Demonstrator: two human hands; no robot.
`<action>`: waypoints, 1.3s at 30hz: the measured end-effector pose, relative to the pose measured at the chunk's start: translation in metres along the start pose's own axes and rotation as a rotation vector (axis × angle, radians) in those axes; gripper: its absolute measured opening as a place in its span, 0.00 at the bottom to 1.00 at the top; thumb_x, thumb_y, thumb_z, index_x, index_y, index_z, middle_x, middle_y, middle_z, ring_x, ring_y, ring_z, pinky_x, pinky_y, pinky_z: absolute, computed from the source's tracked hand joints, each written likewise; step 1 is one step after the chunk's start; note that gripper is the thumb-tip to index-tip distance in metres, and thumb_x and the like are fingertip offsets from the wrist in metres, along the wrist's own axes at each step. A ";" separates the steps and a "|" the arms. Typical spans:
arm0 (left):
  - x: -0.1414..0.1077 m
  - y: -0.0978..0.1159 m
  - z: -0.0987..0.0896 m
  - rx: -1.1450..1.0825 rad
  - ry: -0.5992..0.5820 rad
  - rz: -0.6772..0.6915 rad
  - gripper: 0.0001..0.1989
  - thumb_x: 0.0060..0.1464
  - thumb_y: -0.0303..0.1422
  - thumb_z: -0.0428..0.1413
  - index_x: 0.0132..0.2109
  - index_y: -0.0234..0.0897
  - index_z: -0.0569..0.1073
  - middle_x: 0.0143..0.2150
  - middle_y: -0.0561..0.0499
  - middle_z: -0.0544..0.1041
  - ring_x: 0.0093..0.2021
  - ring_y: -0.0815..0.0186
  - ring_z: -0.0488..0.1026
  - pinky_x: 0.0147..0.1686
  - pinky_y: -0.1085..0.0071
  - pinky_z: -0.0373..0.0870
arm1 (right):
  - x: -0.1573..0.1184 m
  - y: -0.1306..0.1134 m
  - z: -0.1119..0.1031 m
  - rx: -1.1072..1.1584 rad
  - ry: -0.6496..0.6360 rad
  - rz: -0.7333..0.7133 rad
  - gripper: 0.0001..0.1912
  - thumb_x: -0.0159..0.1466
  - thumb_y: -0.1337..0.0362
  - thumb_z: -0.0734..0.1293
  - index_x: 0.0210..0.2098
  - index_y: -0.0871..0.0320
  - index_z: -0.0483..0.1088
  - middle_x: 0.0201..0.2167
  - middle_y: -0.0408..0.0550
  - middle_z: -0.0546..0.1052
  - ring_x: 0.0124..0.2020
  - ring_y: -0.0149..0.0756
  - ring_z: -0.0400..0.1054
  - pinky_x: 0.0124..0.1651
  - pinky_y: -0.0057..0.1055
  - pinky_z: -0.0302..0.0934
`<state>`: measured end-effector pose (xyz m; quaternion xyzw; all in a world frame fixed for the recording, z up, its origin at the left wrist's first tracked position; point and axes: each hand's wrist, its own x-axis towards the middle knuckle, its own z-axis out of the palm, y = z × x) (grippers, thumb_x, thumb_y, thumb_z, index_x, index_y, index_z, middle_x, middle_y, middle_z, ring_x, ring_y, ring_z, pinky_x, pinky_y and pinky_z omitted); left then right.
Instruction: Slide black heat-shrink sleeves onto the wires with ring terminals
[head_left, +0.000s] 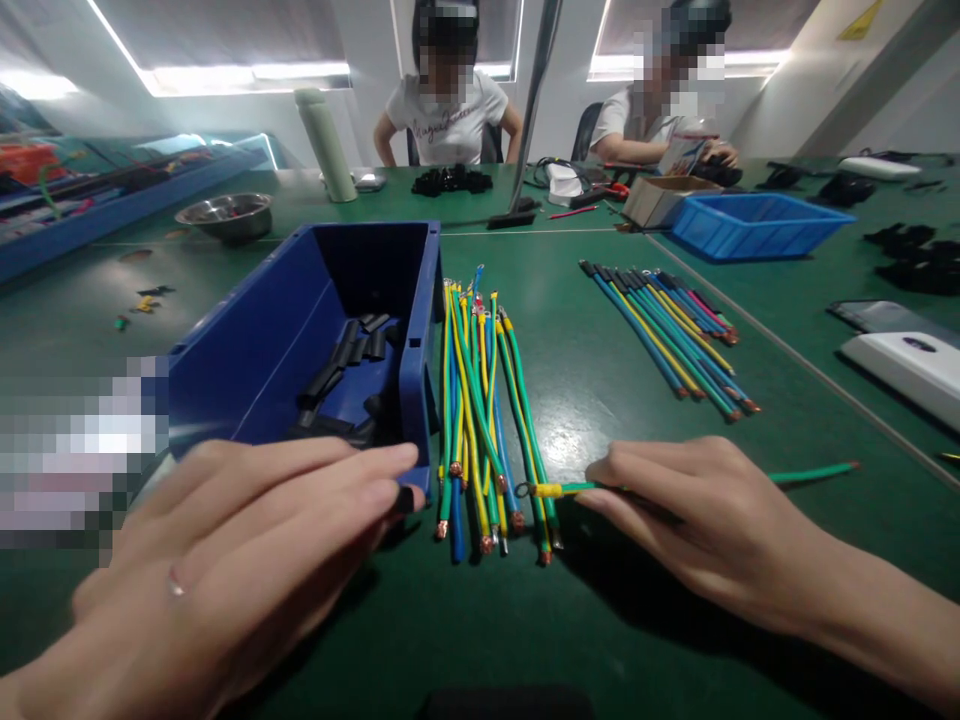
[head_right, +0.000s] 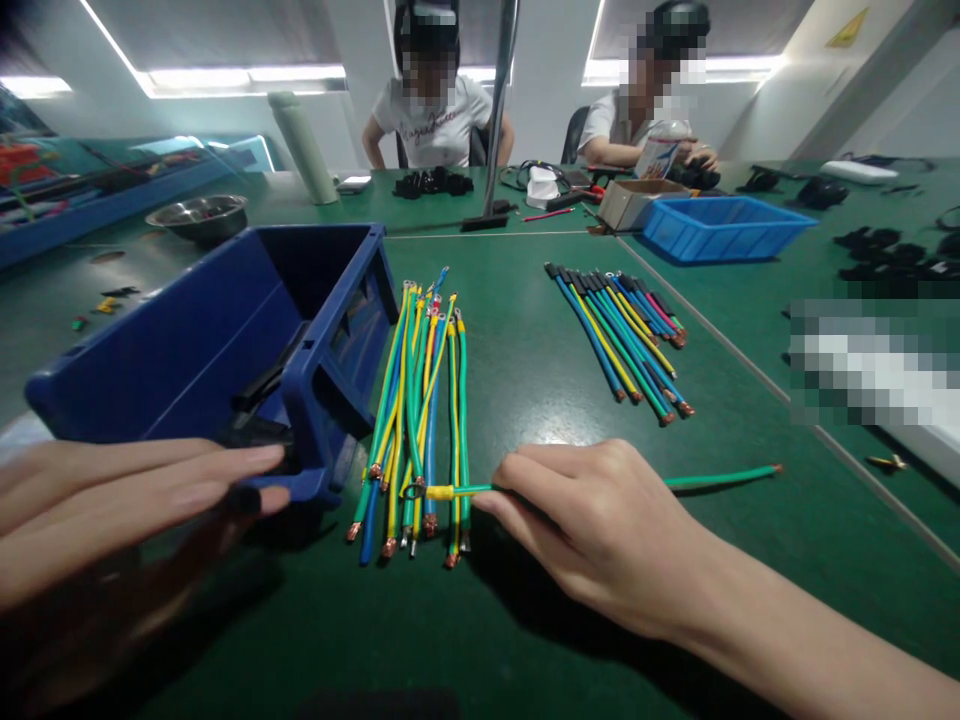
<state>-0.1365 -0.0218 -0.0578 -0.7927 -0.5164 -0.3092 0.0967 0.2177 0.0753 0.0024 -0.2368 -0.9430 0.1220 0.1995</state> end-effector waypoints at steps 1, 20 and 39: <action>0.001 0.011 -0.002 -0.007 0.012 0.042 0.17 0.63 0.46 0.50 0.54 0.50 0.75 0.53 0.58 0.79 0.52 0.59 0.75 0.48 0.63 0.74 | 0.000 -0.001 0.000 -0.005 0.015 -0.003 0.14 0.71 0.65 0.60 0.27 0.56 0.60 0.21 0.37 0.59 0.20 0.26 0.50 0.25 0.31 0.44; 0.051 0.074 0.006 -0.313 -0.248 0.168 0.08 0.69 0.30 0.45 0.46 0.38 0.69 0.27 0.58 0.75 0.24 0.71 0.74 0.22 0.73 0.64 | -0.007 -0.009 0.003 -0.123 -0.028 -0.165 0.05 0.72 0.68 0.58 0.42 0.57 0.64 0.23 0.36 0.62 0.20 0.28 0.53 0.23 0.33 0.44; 0.059 0.083 -0.001 -0.230 -0.478 0.140 0.10 0.65 0.27 0.38 0.38 0.41 0.62 0.26 0.57 0.70 0.21 0.65 0.70 0.22 0.66 0.60 | -0.002 -0.014 0.005 -0.076 -0.044 -0.148 0.08 0.72 0.68 0.57 0.37 0.57 0.64 0.23 0.37 0.62 0.20 0.27 0.52 0.23 0.33 0.43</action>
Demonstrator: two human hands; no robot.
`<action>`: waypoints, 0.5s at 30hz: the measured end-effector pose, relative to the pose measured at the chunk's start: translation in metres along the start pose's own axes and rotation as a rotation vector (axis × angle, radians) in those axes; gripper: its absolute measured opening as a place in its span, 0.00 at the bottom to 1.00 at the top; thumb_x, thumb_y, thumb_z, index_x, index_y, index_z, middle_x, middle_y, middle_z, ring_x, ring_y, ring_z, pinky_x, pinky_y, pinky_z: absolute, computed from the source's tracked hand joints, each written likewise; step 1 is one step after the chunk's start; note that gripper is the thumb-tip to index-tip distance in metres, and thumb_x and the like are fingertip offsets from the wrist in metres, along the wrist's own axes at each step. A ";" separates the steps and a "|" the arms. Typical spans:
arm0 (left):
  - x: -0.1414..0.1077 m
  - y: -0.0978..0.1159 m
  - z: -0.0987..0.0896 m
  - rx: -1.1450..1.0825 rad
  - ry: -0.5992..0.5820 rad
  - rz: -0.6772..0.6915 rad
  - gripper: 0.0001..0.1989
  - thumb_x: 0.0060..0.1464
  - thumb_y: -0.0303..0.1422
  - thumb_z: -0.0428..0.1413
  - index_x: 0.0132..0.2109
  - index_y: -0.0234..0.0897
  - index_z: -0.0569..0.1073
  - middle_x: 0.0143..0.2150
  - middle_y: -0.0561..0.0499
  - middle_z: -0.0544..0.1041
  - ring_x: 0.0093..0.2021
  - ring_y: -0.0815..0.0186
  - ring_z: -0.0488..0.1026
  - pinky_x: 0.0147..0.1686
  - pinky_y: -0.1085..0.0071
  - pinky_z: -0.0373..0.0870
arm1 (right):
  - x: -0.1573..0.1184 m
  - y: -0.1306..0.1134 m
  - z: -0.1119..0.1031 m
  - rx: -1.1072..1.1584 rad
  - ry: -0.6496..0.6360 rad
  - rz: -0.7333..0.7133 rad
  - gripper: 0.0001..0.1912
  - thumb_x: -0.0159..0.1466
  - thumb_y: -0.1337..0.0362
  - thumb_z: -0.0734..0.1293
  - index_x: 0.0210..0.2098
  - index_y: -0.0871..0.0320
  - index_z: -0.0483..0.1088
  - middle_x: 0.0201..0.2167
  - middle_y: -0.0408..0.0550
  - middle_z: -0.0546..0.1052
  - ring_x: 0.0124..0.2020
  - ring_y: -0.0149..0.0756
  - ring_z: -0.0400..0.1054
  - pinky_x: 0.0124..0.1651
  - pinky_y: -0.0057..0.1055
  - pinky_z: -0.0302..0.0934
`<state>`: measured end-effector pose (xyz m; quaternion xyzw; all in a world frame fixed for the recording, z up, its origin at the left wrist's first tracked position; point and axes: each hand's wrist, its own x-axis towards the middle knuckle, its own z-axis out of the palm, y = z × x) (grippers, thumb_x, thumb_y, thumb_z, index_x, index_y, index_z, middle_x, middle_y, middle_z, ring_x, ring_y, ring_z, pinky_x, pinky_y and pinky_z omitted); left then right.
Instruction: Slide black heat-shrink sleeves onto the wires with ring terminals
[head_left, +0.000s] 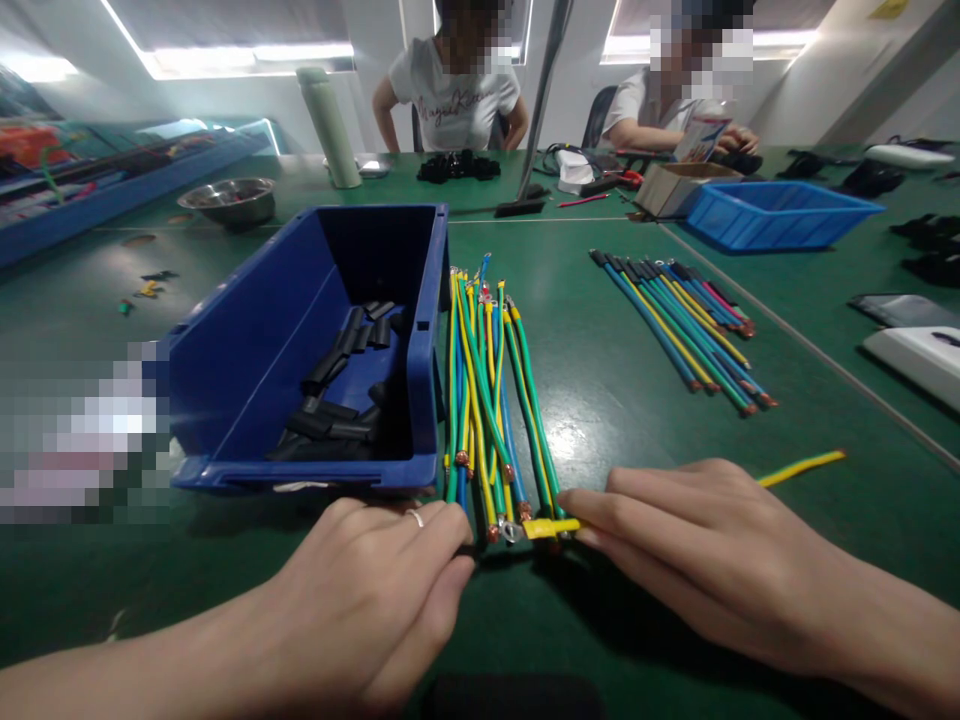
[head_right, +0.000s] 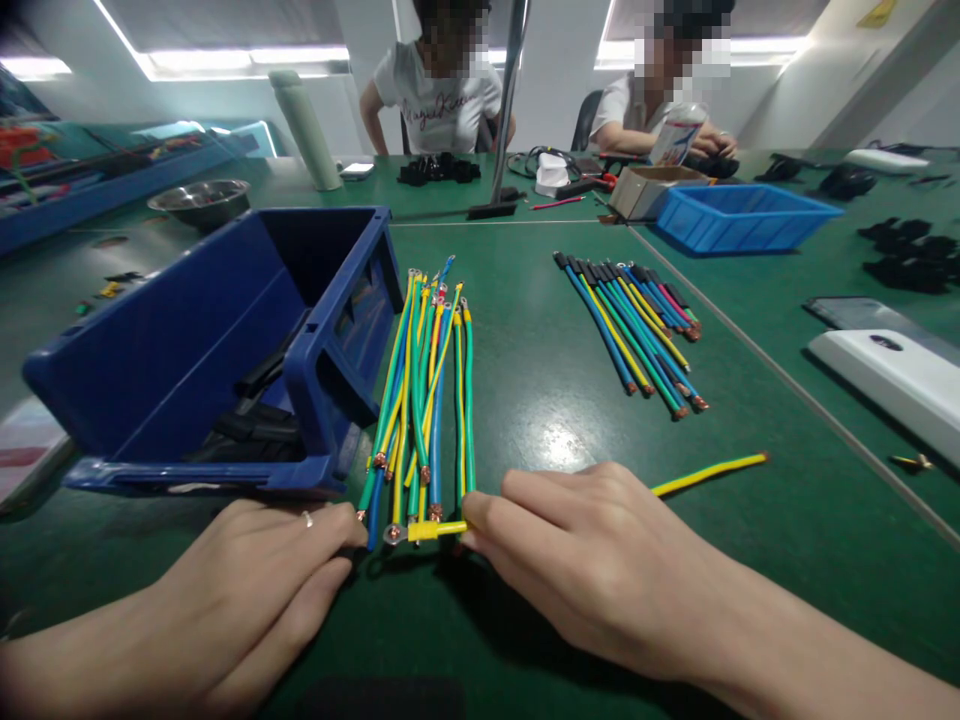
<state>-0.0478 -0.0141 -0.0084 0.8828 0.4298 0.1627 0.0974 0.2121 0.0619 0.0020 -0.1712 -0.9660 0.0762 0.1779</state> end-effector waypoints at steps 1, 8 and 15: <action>0.001 0.000 -0.001 -0.013 -0.005 0.001 0.10 0.65 0.27 0.39 0.39 0.40 0.63 0.26 0.56 0.71 0.21 0.65 0.71 0.22 0.67 0.60 | 0.000 0.000 0.000 -0.001 -0.006 0.000 0.08 0.72 0.68 0.57 0.37 0.57 0.64 0.23 0.37 0.62 0.20 0.27 0.53 0.23 0.33 0.43; -0.001 -0.002 0.002 0.020 0.016 0.004 0.10 0.68 0.30 0.39 0.39 0.41 0.62 0.26 0.56 0.71 0.21 0.65 0.71 0.20 0.68 0.60 | 0.000 0.001 0.000 -0.007 -0.010 -0.017 0.09 0.73 0.68 0.57 0.39 0.58 0.66 0.23 0.37 0.63 0.20 0.26 0.53 0.23 0.32 0.44; -0.006 -0.005 0.008 -0.018 0.059 0.010 0.14 0.68 0.31 0.35 0.38 0.41 0.63 0.24 0.56 0.69 0.20 0.65 0.68 0.21 0.66 0.59 | -0.001 0.000 0.001 -0.013 -0.007 -0.022 0.08 0.72 0.69 0.57 0.39 0.58 0.66 0.23 0.37 0.63 0.20 0.26 0.54 0.23 0.32 0.44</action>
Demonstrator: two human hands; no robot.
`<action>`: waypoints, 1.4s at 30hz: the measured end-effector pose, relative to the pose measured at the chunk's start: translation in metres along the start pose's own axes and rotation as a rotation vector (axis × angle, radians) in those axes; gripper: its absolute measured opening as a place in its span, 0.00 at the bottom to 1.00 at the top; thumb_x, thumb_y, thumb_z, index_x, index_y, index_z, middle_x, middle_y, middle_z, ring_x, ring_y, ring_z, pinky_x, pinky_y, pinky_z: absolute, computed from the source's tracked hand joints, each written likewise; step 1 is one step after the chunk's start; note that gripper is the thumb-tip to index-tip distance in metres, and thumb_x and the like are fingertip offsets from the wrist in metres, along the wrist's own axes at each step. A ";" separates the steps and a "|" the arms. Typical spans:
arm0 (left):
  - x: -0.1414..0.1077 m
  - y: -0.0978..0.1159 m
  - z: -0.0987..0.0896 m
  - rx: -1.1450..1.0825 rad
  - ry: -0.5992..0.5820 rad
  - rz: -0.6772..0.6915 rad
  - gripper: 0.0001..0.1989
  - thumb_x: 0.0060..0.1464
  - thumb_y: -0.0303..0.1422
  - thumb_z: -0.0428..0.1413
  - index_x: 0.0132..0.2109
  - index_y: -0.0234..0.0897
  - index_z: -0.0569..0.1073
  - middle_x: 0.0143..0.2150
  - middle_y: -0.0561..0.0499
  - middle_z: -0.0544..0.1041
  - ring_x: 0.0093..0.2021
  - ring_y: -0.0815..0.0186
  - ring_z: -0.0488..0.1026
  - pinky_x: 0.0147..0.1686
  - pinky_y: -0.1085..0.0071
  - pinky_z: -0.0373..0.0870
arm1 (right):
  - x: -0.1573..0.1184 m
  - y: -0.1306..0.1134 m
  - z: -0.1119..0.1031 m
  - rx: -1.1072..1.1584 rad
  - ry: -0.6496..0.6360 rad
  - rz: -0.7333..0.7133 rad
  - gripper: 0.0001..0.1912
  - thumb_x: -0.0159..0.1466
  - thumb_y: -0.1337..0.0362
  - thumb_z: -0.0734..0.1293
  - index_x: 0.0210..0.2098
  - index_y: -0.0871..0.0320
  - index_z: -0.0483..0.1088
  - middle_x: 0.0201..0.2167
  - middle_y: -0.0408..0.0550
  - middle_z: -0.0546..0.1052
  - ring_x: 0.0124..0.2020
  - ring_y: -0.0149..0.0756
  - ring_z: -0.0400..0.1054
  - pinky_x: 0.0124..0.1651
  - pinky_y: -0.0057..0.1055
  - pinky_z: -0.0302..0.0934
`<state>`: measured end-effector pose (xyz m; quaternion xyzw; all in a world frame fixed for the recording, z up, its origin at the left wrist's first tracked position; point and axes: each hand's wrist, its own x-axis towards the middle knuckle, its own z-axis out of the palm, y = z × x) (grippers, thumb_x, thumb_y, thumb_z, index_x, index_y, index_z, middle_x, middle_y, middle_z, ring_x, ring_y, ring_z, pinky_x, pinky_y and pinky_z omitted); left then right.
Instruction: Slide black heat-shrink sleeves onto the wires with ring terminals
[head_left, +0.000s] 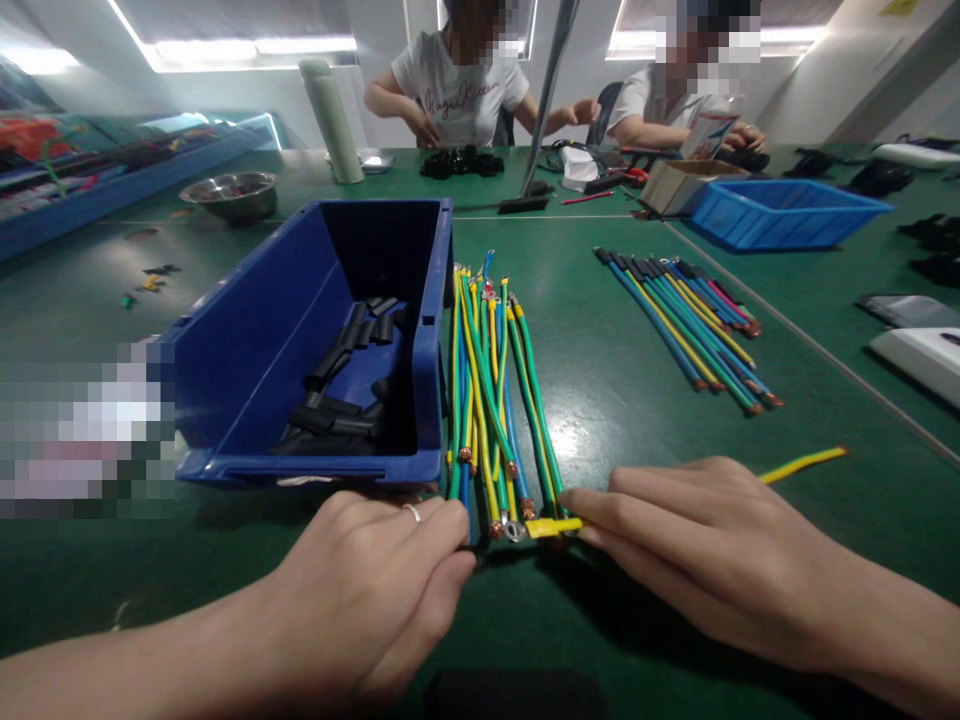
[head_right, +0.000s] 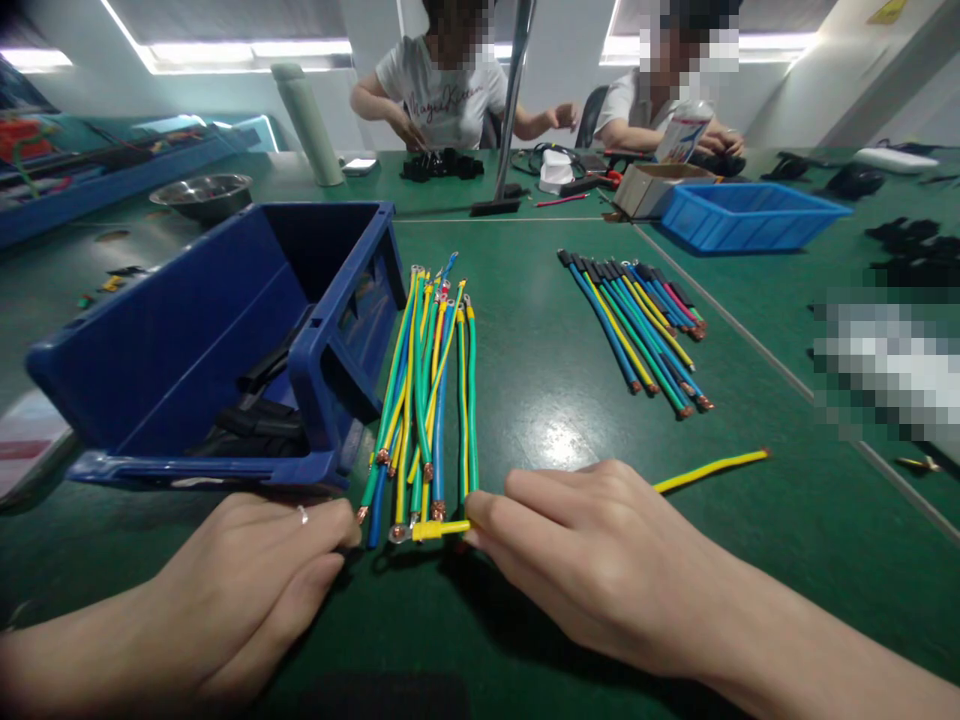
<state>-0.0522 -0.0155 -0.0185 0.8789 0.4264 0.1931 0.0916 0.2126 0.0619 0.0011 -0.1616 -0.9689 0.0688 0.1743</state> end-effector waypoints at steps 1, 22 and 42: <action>0.000 0.000 0.000 -0.011 0.008 0.000 0.14 0.68 0.30 0.35 0.37 0.41 0.63 0.24 0.57 0.69 0.20 0.66 0.68 0.21 0.67 0.59 | 0.000 0.000 0.000 0.001 0.000 -0.001 0.08 0.72 0.69 0.57 0.39 0.58 0.66 0.23 0.37 0.63 0.20 0.26 0.54 0.23 0.32 0.44; 0.003 0.001 -0.006 0.111 0.236 0.001 0.13 0.70 0.38 0.44 0.50 0.40 0.71 0.33 0.56 0.82 0.23 0.72 0.78 0.26 0.78 0.71 | -0.001 -0.007 0.008 -0.061 0.154 0.037 0.06 0.71 0.66 0.60 0.43 0.58 0.69 0.21 0.37 0.67 0.18 0.26 0.59 0.22 0.30 0.46; 0.001 0.005 -0.003 0.212 0.217 -0.030 0.12 0.70 0.35 0.45 0.48 0.39 0.73 0.40 0.55 0.84 0.36 0.69 0.82 0.32 0.77 0.74 | -0.005 -0.009 0.009 -0.120 0.139 0.080 0.05 0.70 0.67 0.63 0.43 0.57 0.70 0.22 0.38 0.68 0.18 0.25 0.57 0.22 0.32 0.46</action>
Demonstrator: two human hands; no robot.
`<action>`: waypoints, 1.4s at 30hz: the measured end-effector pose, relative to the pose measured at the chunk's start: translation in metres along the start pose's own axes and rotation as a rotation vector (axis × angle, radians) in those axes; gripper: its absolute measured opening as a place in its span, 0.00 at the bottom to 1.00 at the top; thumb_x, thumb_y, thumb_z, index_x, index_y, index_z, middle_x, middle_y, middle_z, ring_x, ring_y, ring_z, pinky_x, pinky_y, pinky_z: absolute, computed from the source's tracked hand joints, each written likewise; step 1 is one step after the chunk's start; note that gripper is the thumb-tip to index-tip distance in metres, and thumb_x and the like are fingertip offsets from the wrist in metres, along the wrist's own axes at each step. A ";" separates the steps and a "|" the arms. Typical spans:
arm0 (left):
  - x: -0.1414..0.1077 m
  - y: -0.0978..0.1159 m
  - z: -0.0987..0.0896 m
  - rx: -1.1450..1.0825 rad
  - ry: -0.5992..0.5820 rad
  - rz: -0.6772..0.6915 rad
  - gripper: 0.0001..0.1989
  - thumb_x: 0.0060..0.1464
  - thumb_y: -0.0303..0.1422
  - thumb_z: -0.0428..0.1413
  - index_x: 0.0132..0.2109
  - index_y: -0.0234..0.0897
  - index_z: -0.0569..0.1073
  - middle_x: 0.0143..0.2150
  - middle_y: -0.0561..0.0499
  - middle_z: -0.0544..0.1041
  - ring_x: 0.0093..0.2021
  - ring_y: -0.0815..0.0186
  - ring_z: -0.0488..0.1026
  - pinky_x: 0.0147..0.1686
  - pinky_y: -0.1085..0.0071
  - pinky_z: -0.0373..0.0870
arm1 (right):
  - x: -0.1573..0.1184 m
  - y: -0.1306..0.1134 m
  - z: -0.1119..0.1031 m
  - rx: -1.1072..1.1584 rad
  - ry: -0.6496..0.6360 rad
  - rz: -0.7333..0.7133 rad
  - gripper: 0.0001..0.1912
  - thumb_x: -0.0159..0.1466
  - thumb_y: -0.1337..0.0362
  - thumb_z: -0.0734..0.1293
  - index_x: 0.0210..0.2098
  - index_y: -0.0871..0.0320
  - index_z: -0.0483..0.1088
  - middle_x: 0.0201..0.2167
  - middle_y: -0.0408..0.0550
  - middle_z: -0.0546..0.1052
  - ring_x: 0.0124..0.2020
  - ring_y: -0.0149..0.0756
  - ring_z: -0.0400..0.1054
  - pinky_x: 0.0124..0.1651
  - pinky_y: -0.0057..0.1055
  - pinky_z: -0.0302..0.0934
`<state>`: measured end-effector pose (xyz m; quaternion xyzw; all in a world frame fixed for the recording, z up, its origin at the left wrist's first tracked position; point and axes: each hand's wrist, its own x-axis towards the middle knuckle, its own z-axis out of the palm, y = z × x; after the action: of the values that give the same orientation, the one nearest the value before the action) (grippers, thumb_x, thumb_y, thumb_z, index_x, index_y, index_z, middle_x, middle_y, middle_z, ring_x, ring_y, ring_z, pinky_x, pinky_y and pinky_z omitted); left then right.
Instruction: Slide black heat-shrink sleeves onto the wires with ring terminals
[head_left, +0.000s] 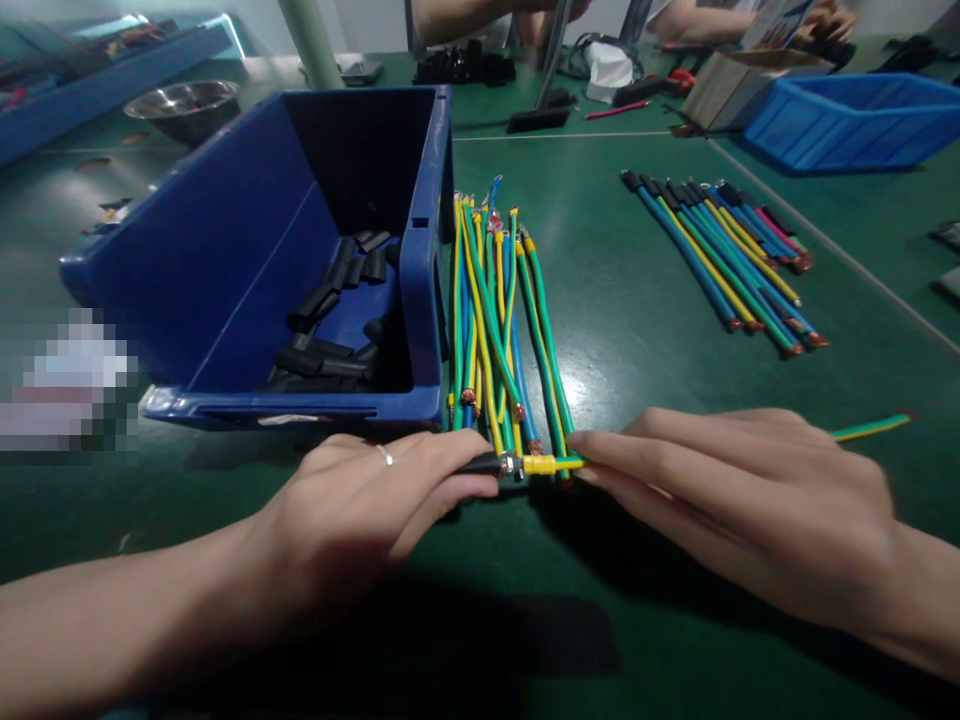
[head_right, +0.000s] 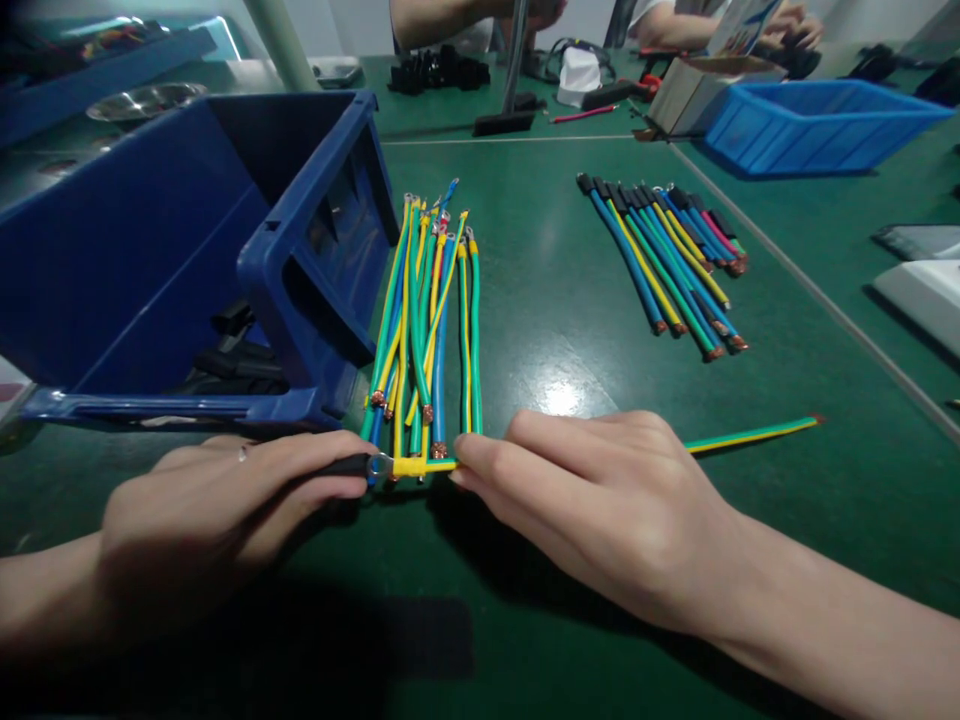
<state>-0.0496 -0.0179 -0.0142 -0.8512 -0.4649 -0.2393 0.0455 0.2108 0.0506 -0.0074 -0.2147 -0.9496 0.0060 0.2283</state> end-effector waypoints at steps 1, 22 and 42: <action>0.000 0.000 0.000 0.001 -0.002 0.006 0.12 0.70 0.35 0.45 0.48 0.39 0.73 0.40 0.55 0.84 0.37 0.70 0.82 0.32 0.78 0.74 | 0.000 0.000 0.000 -0.002 0.000 0.000 0.05 0.70 0.67 0.62 0.43 0.57 0.70 0.21 0.38 0.68 0.18 0.25 0.57 0.22 0.32 0.45; 0.005 -0.005 0.004 -0.153 -0.032 0.082 0.11 0.70 0.36 0.47 0.49 0.37 0.71 0.38 0.56 0.82 0.33 0.75 0.80 0.33 0.83 0.70 | 0.004 -0.003 0.003 -0.001 -0.011 -0.037 0.07 0.71 0.65 0.62 0.43 0.59 0.71 0.21 0.37 0.67 0.18 0.26 0.56 0.21 0.31 0.45; 0.003 -0.003 0.008 -0.116 -0.040 0.145 0.12 0.70 0.37 0.46 0.49 0.34 0.70 0.36 0.56 0.82 0.31 0.75 0.79 0.31 0.79 0.69 | 0.004 -0.007 0.006 0.096 -0.039 -0.046 0.08 0.71 0.65 0.61 0.46 0.60 0.70 0.22 0.37 0.66 0.20 0.25 0.58 0.23 0.30 0.47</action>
<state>-0.0477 -0.0119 -0.0207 -0.8884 -0.3883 -0.2449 0.0039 0.2019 0.0464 -0.0100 -0.1816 -0.9571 0.0505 0.2199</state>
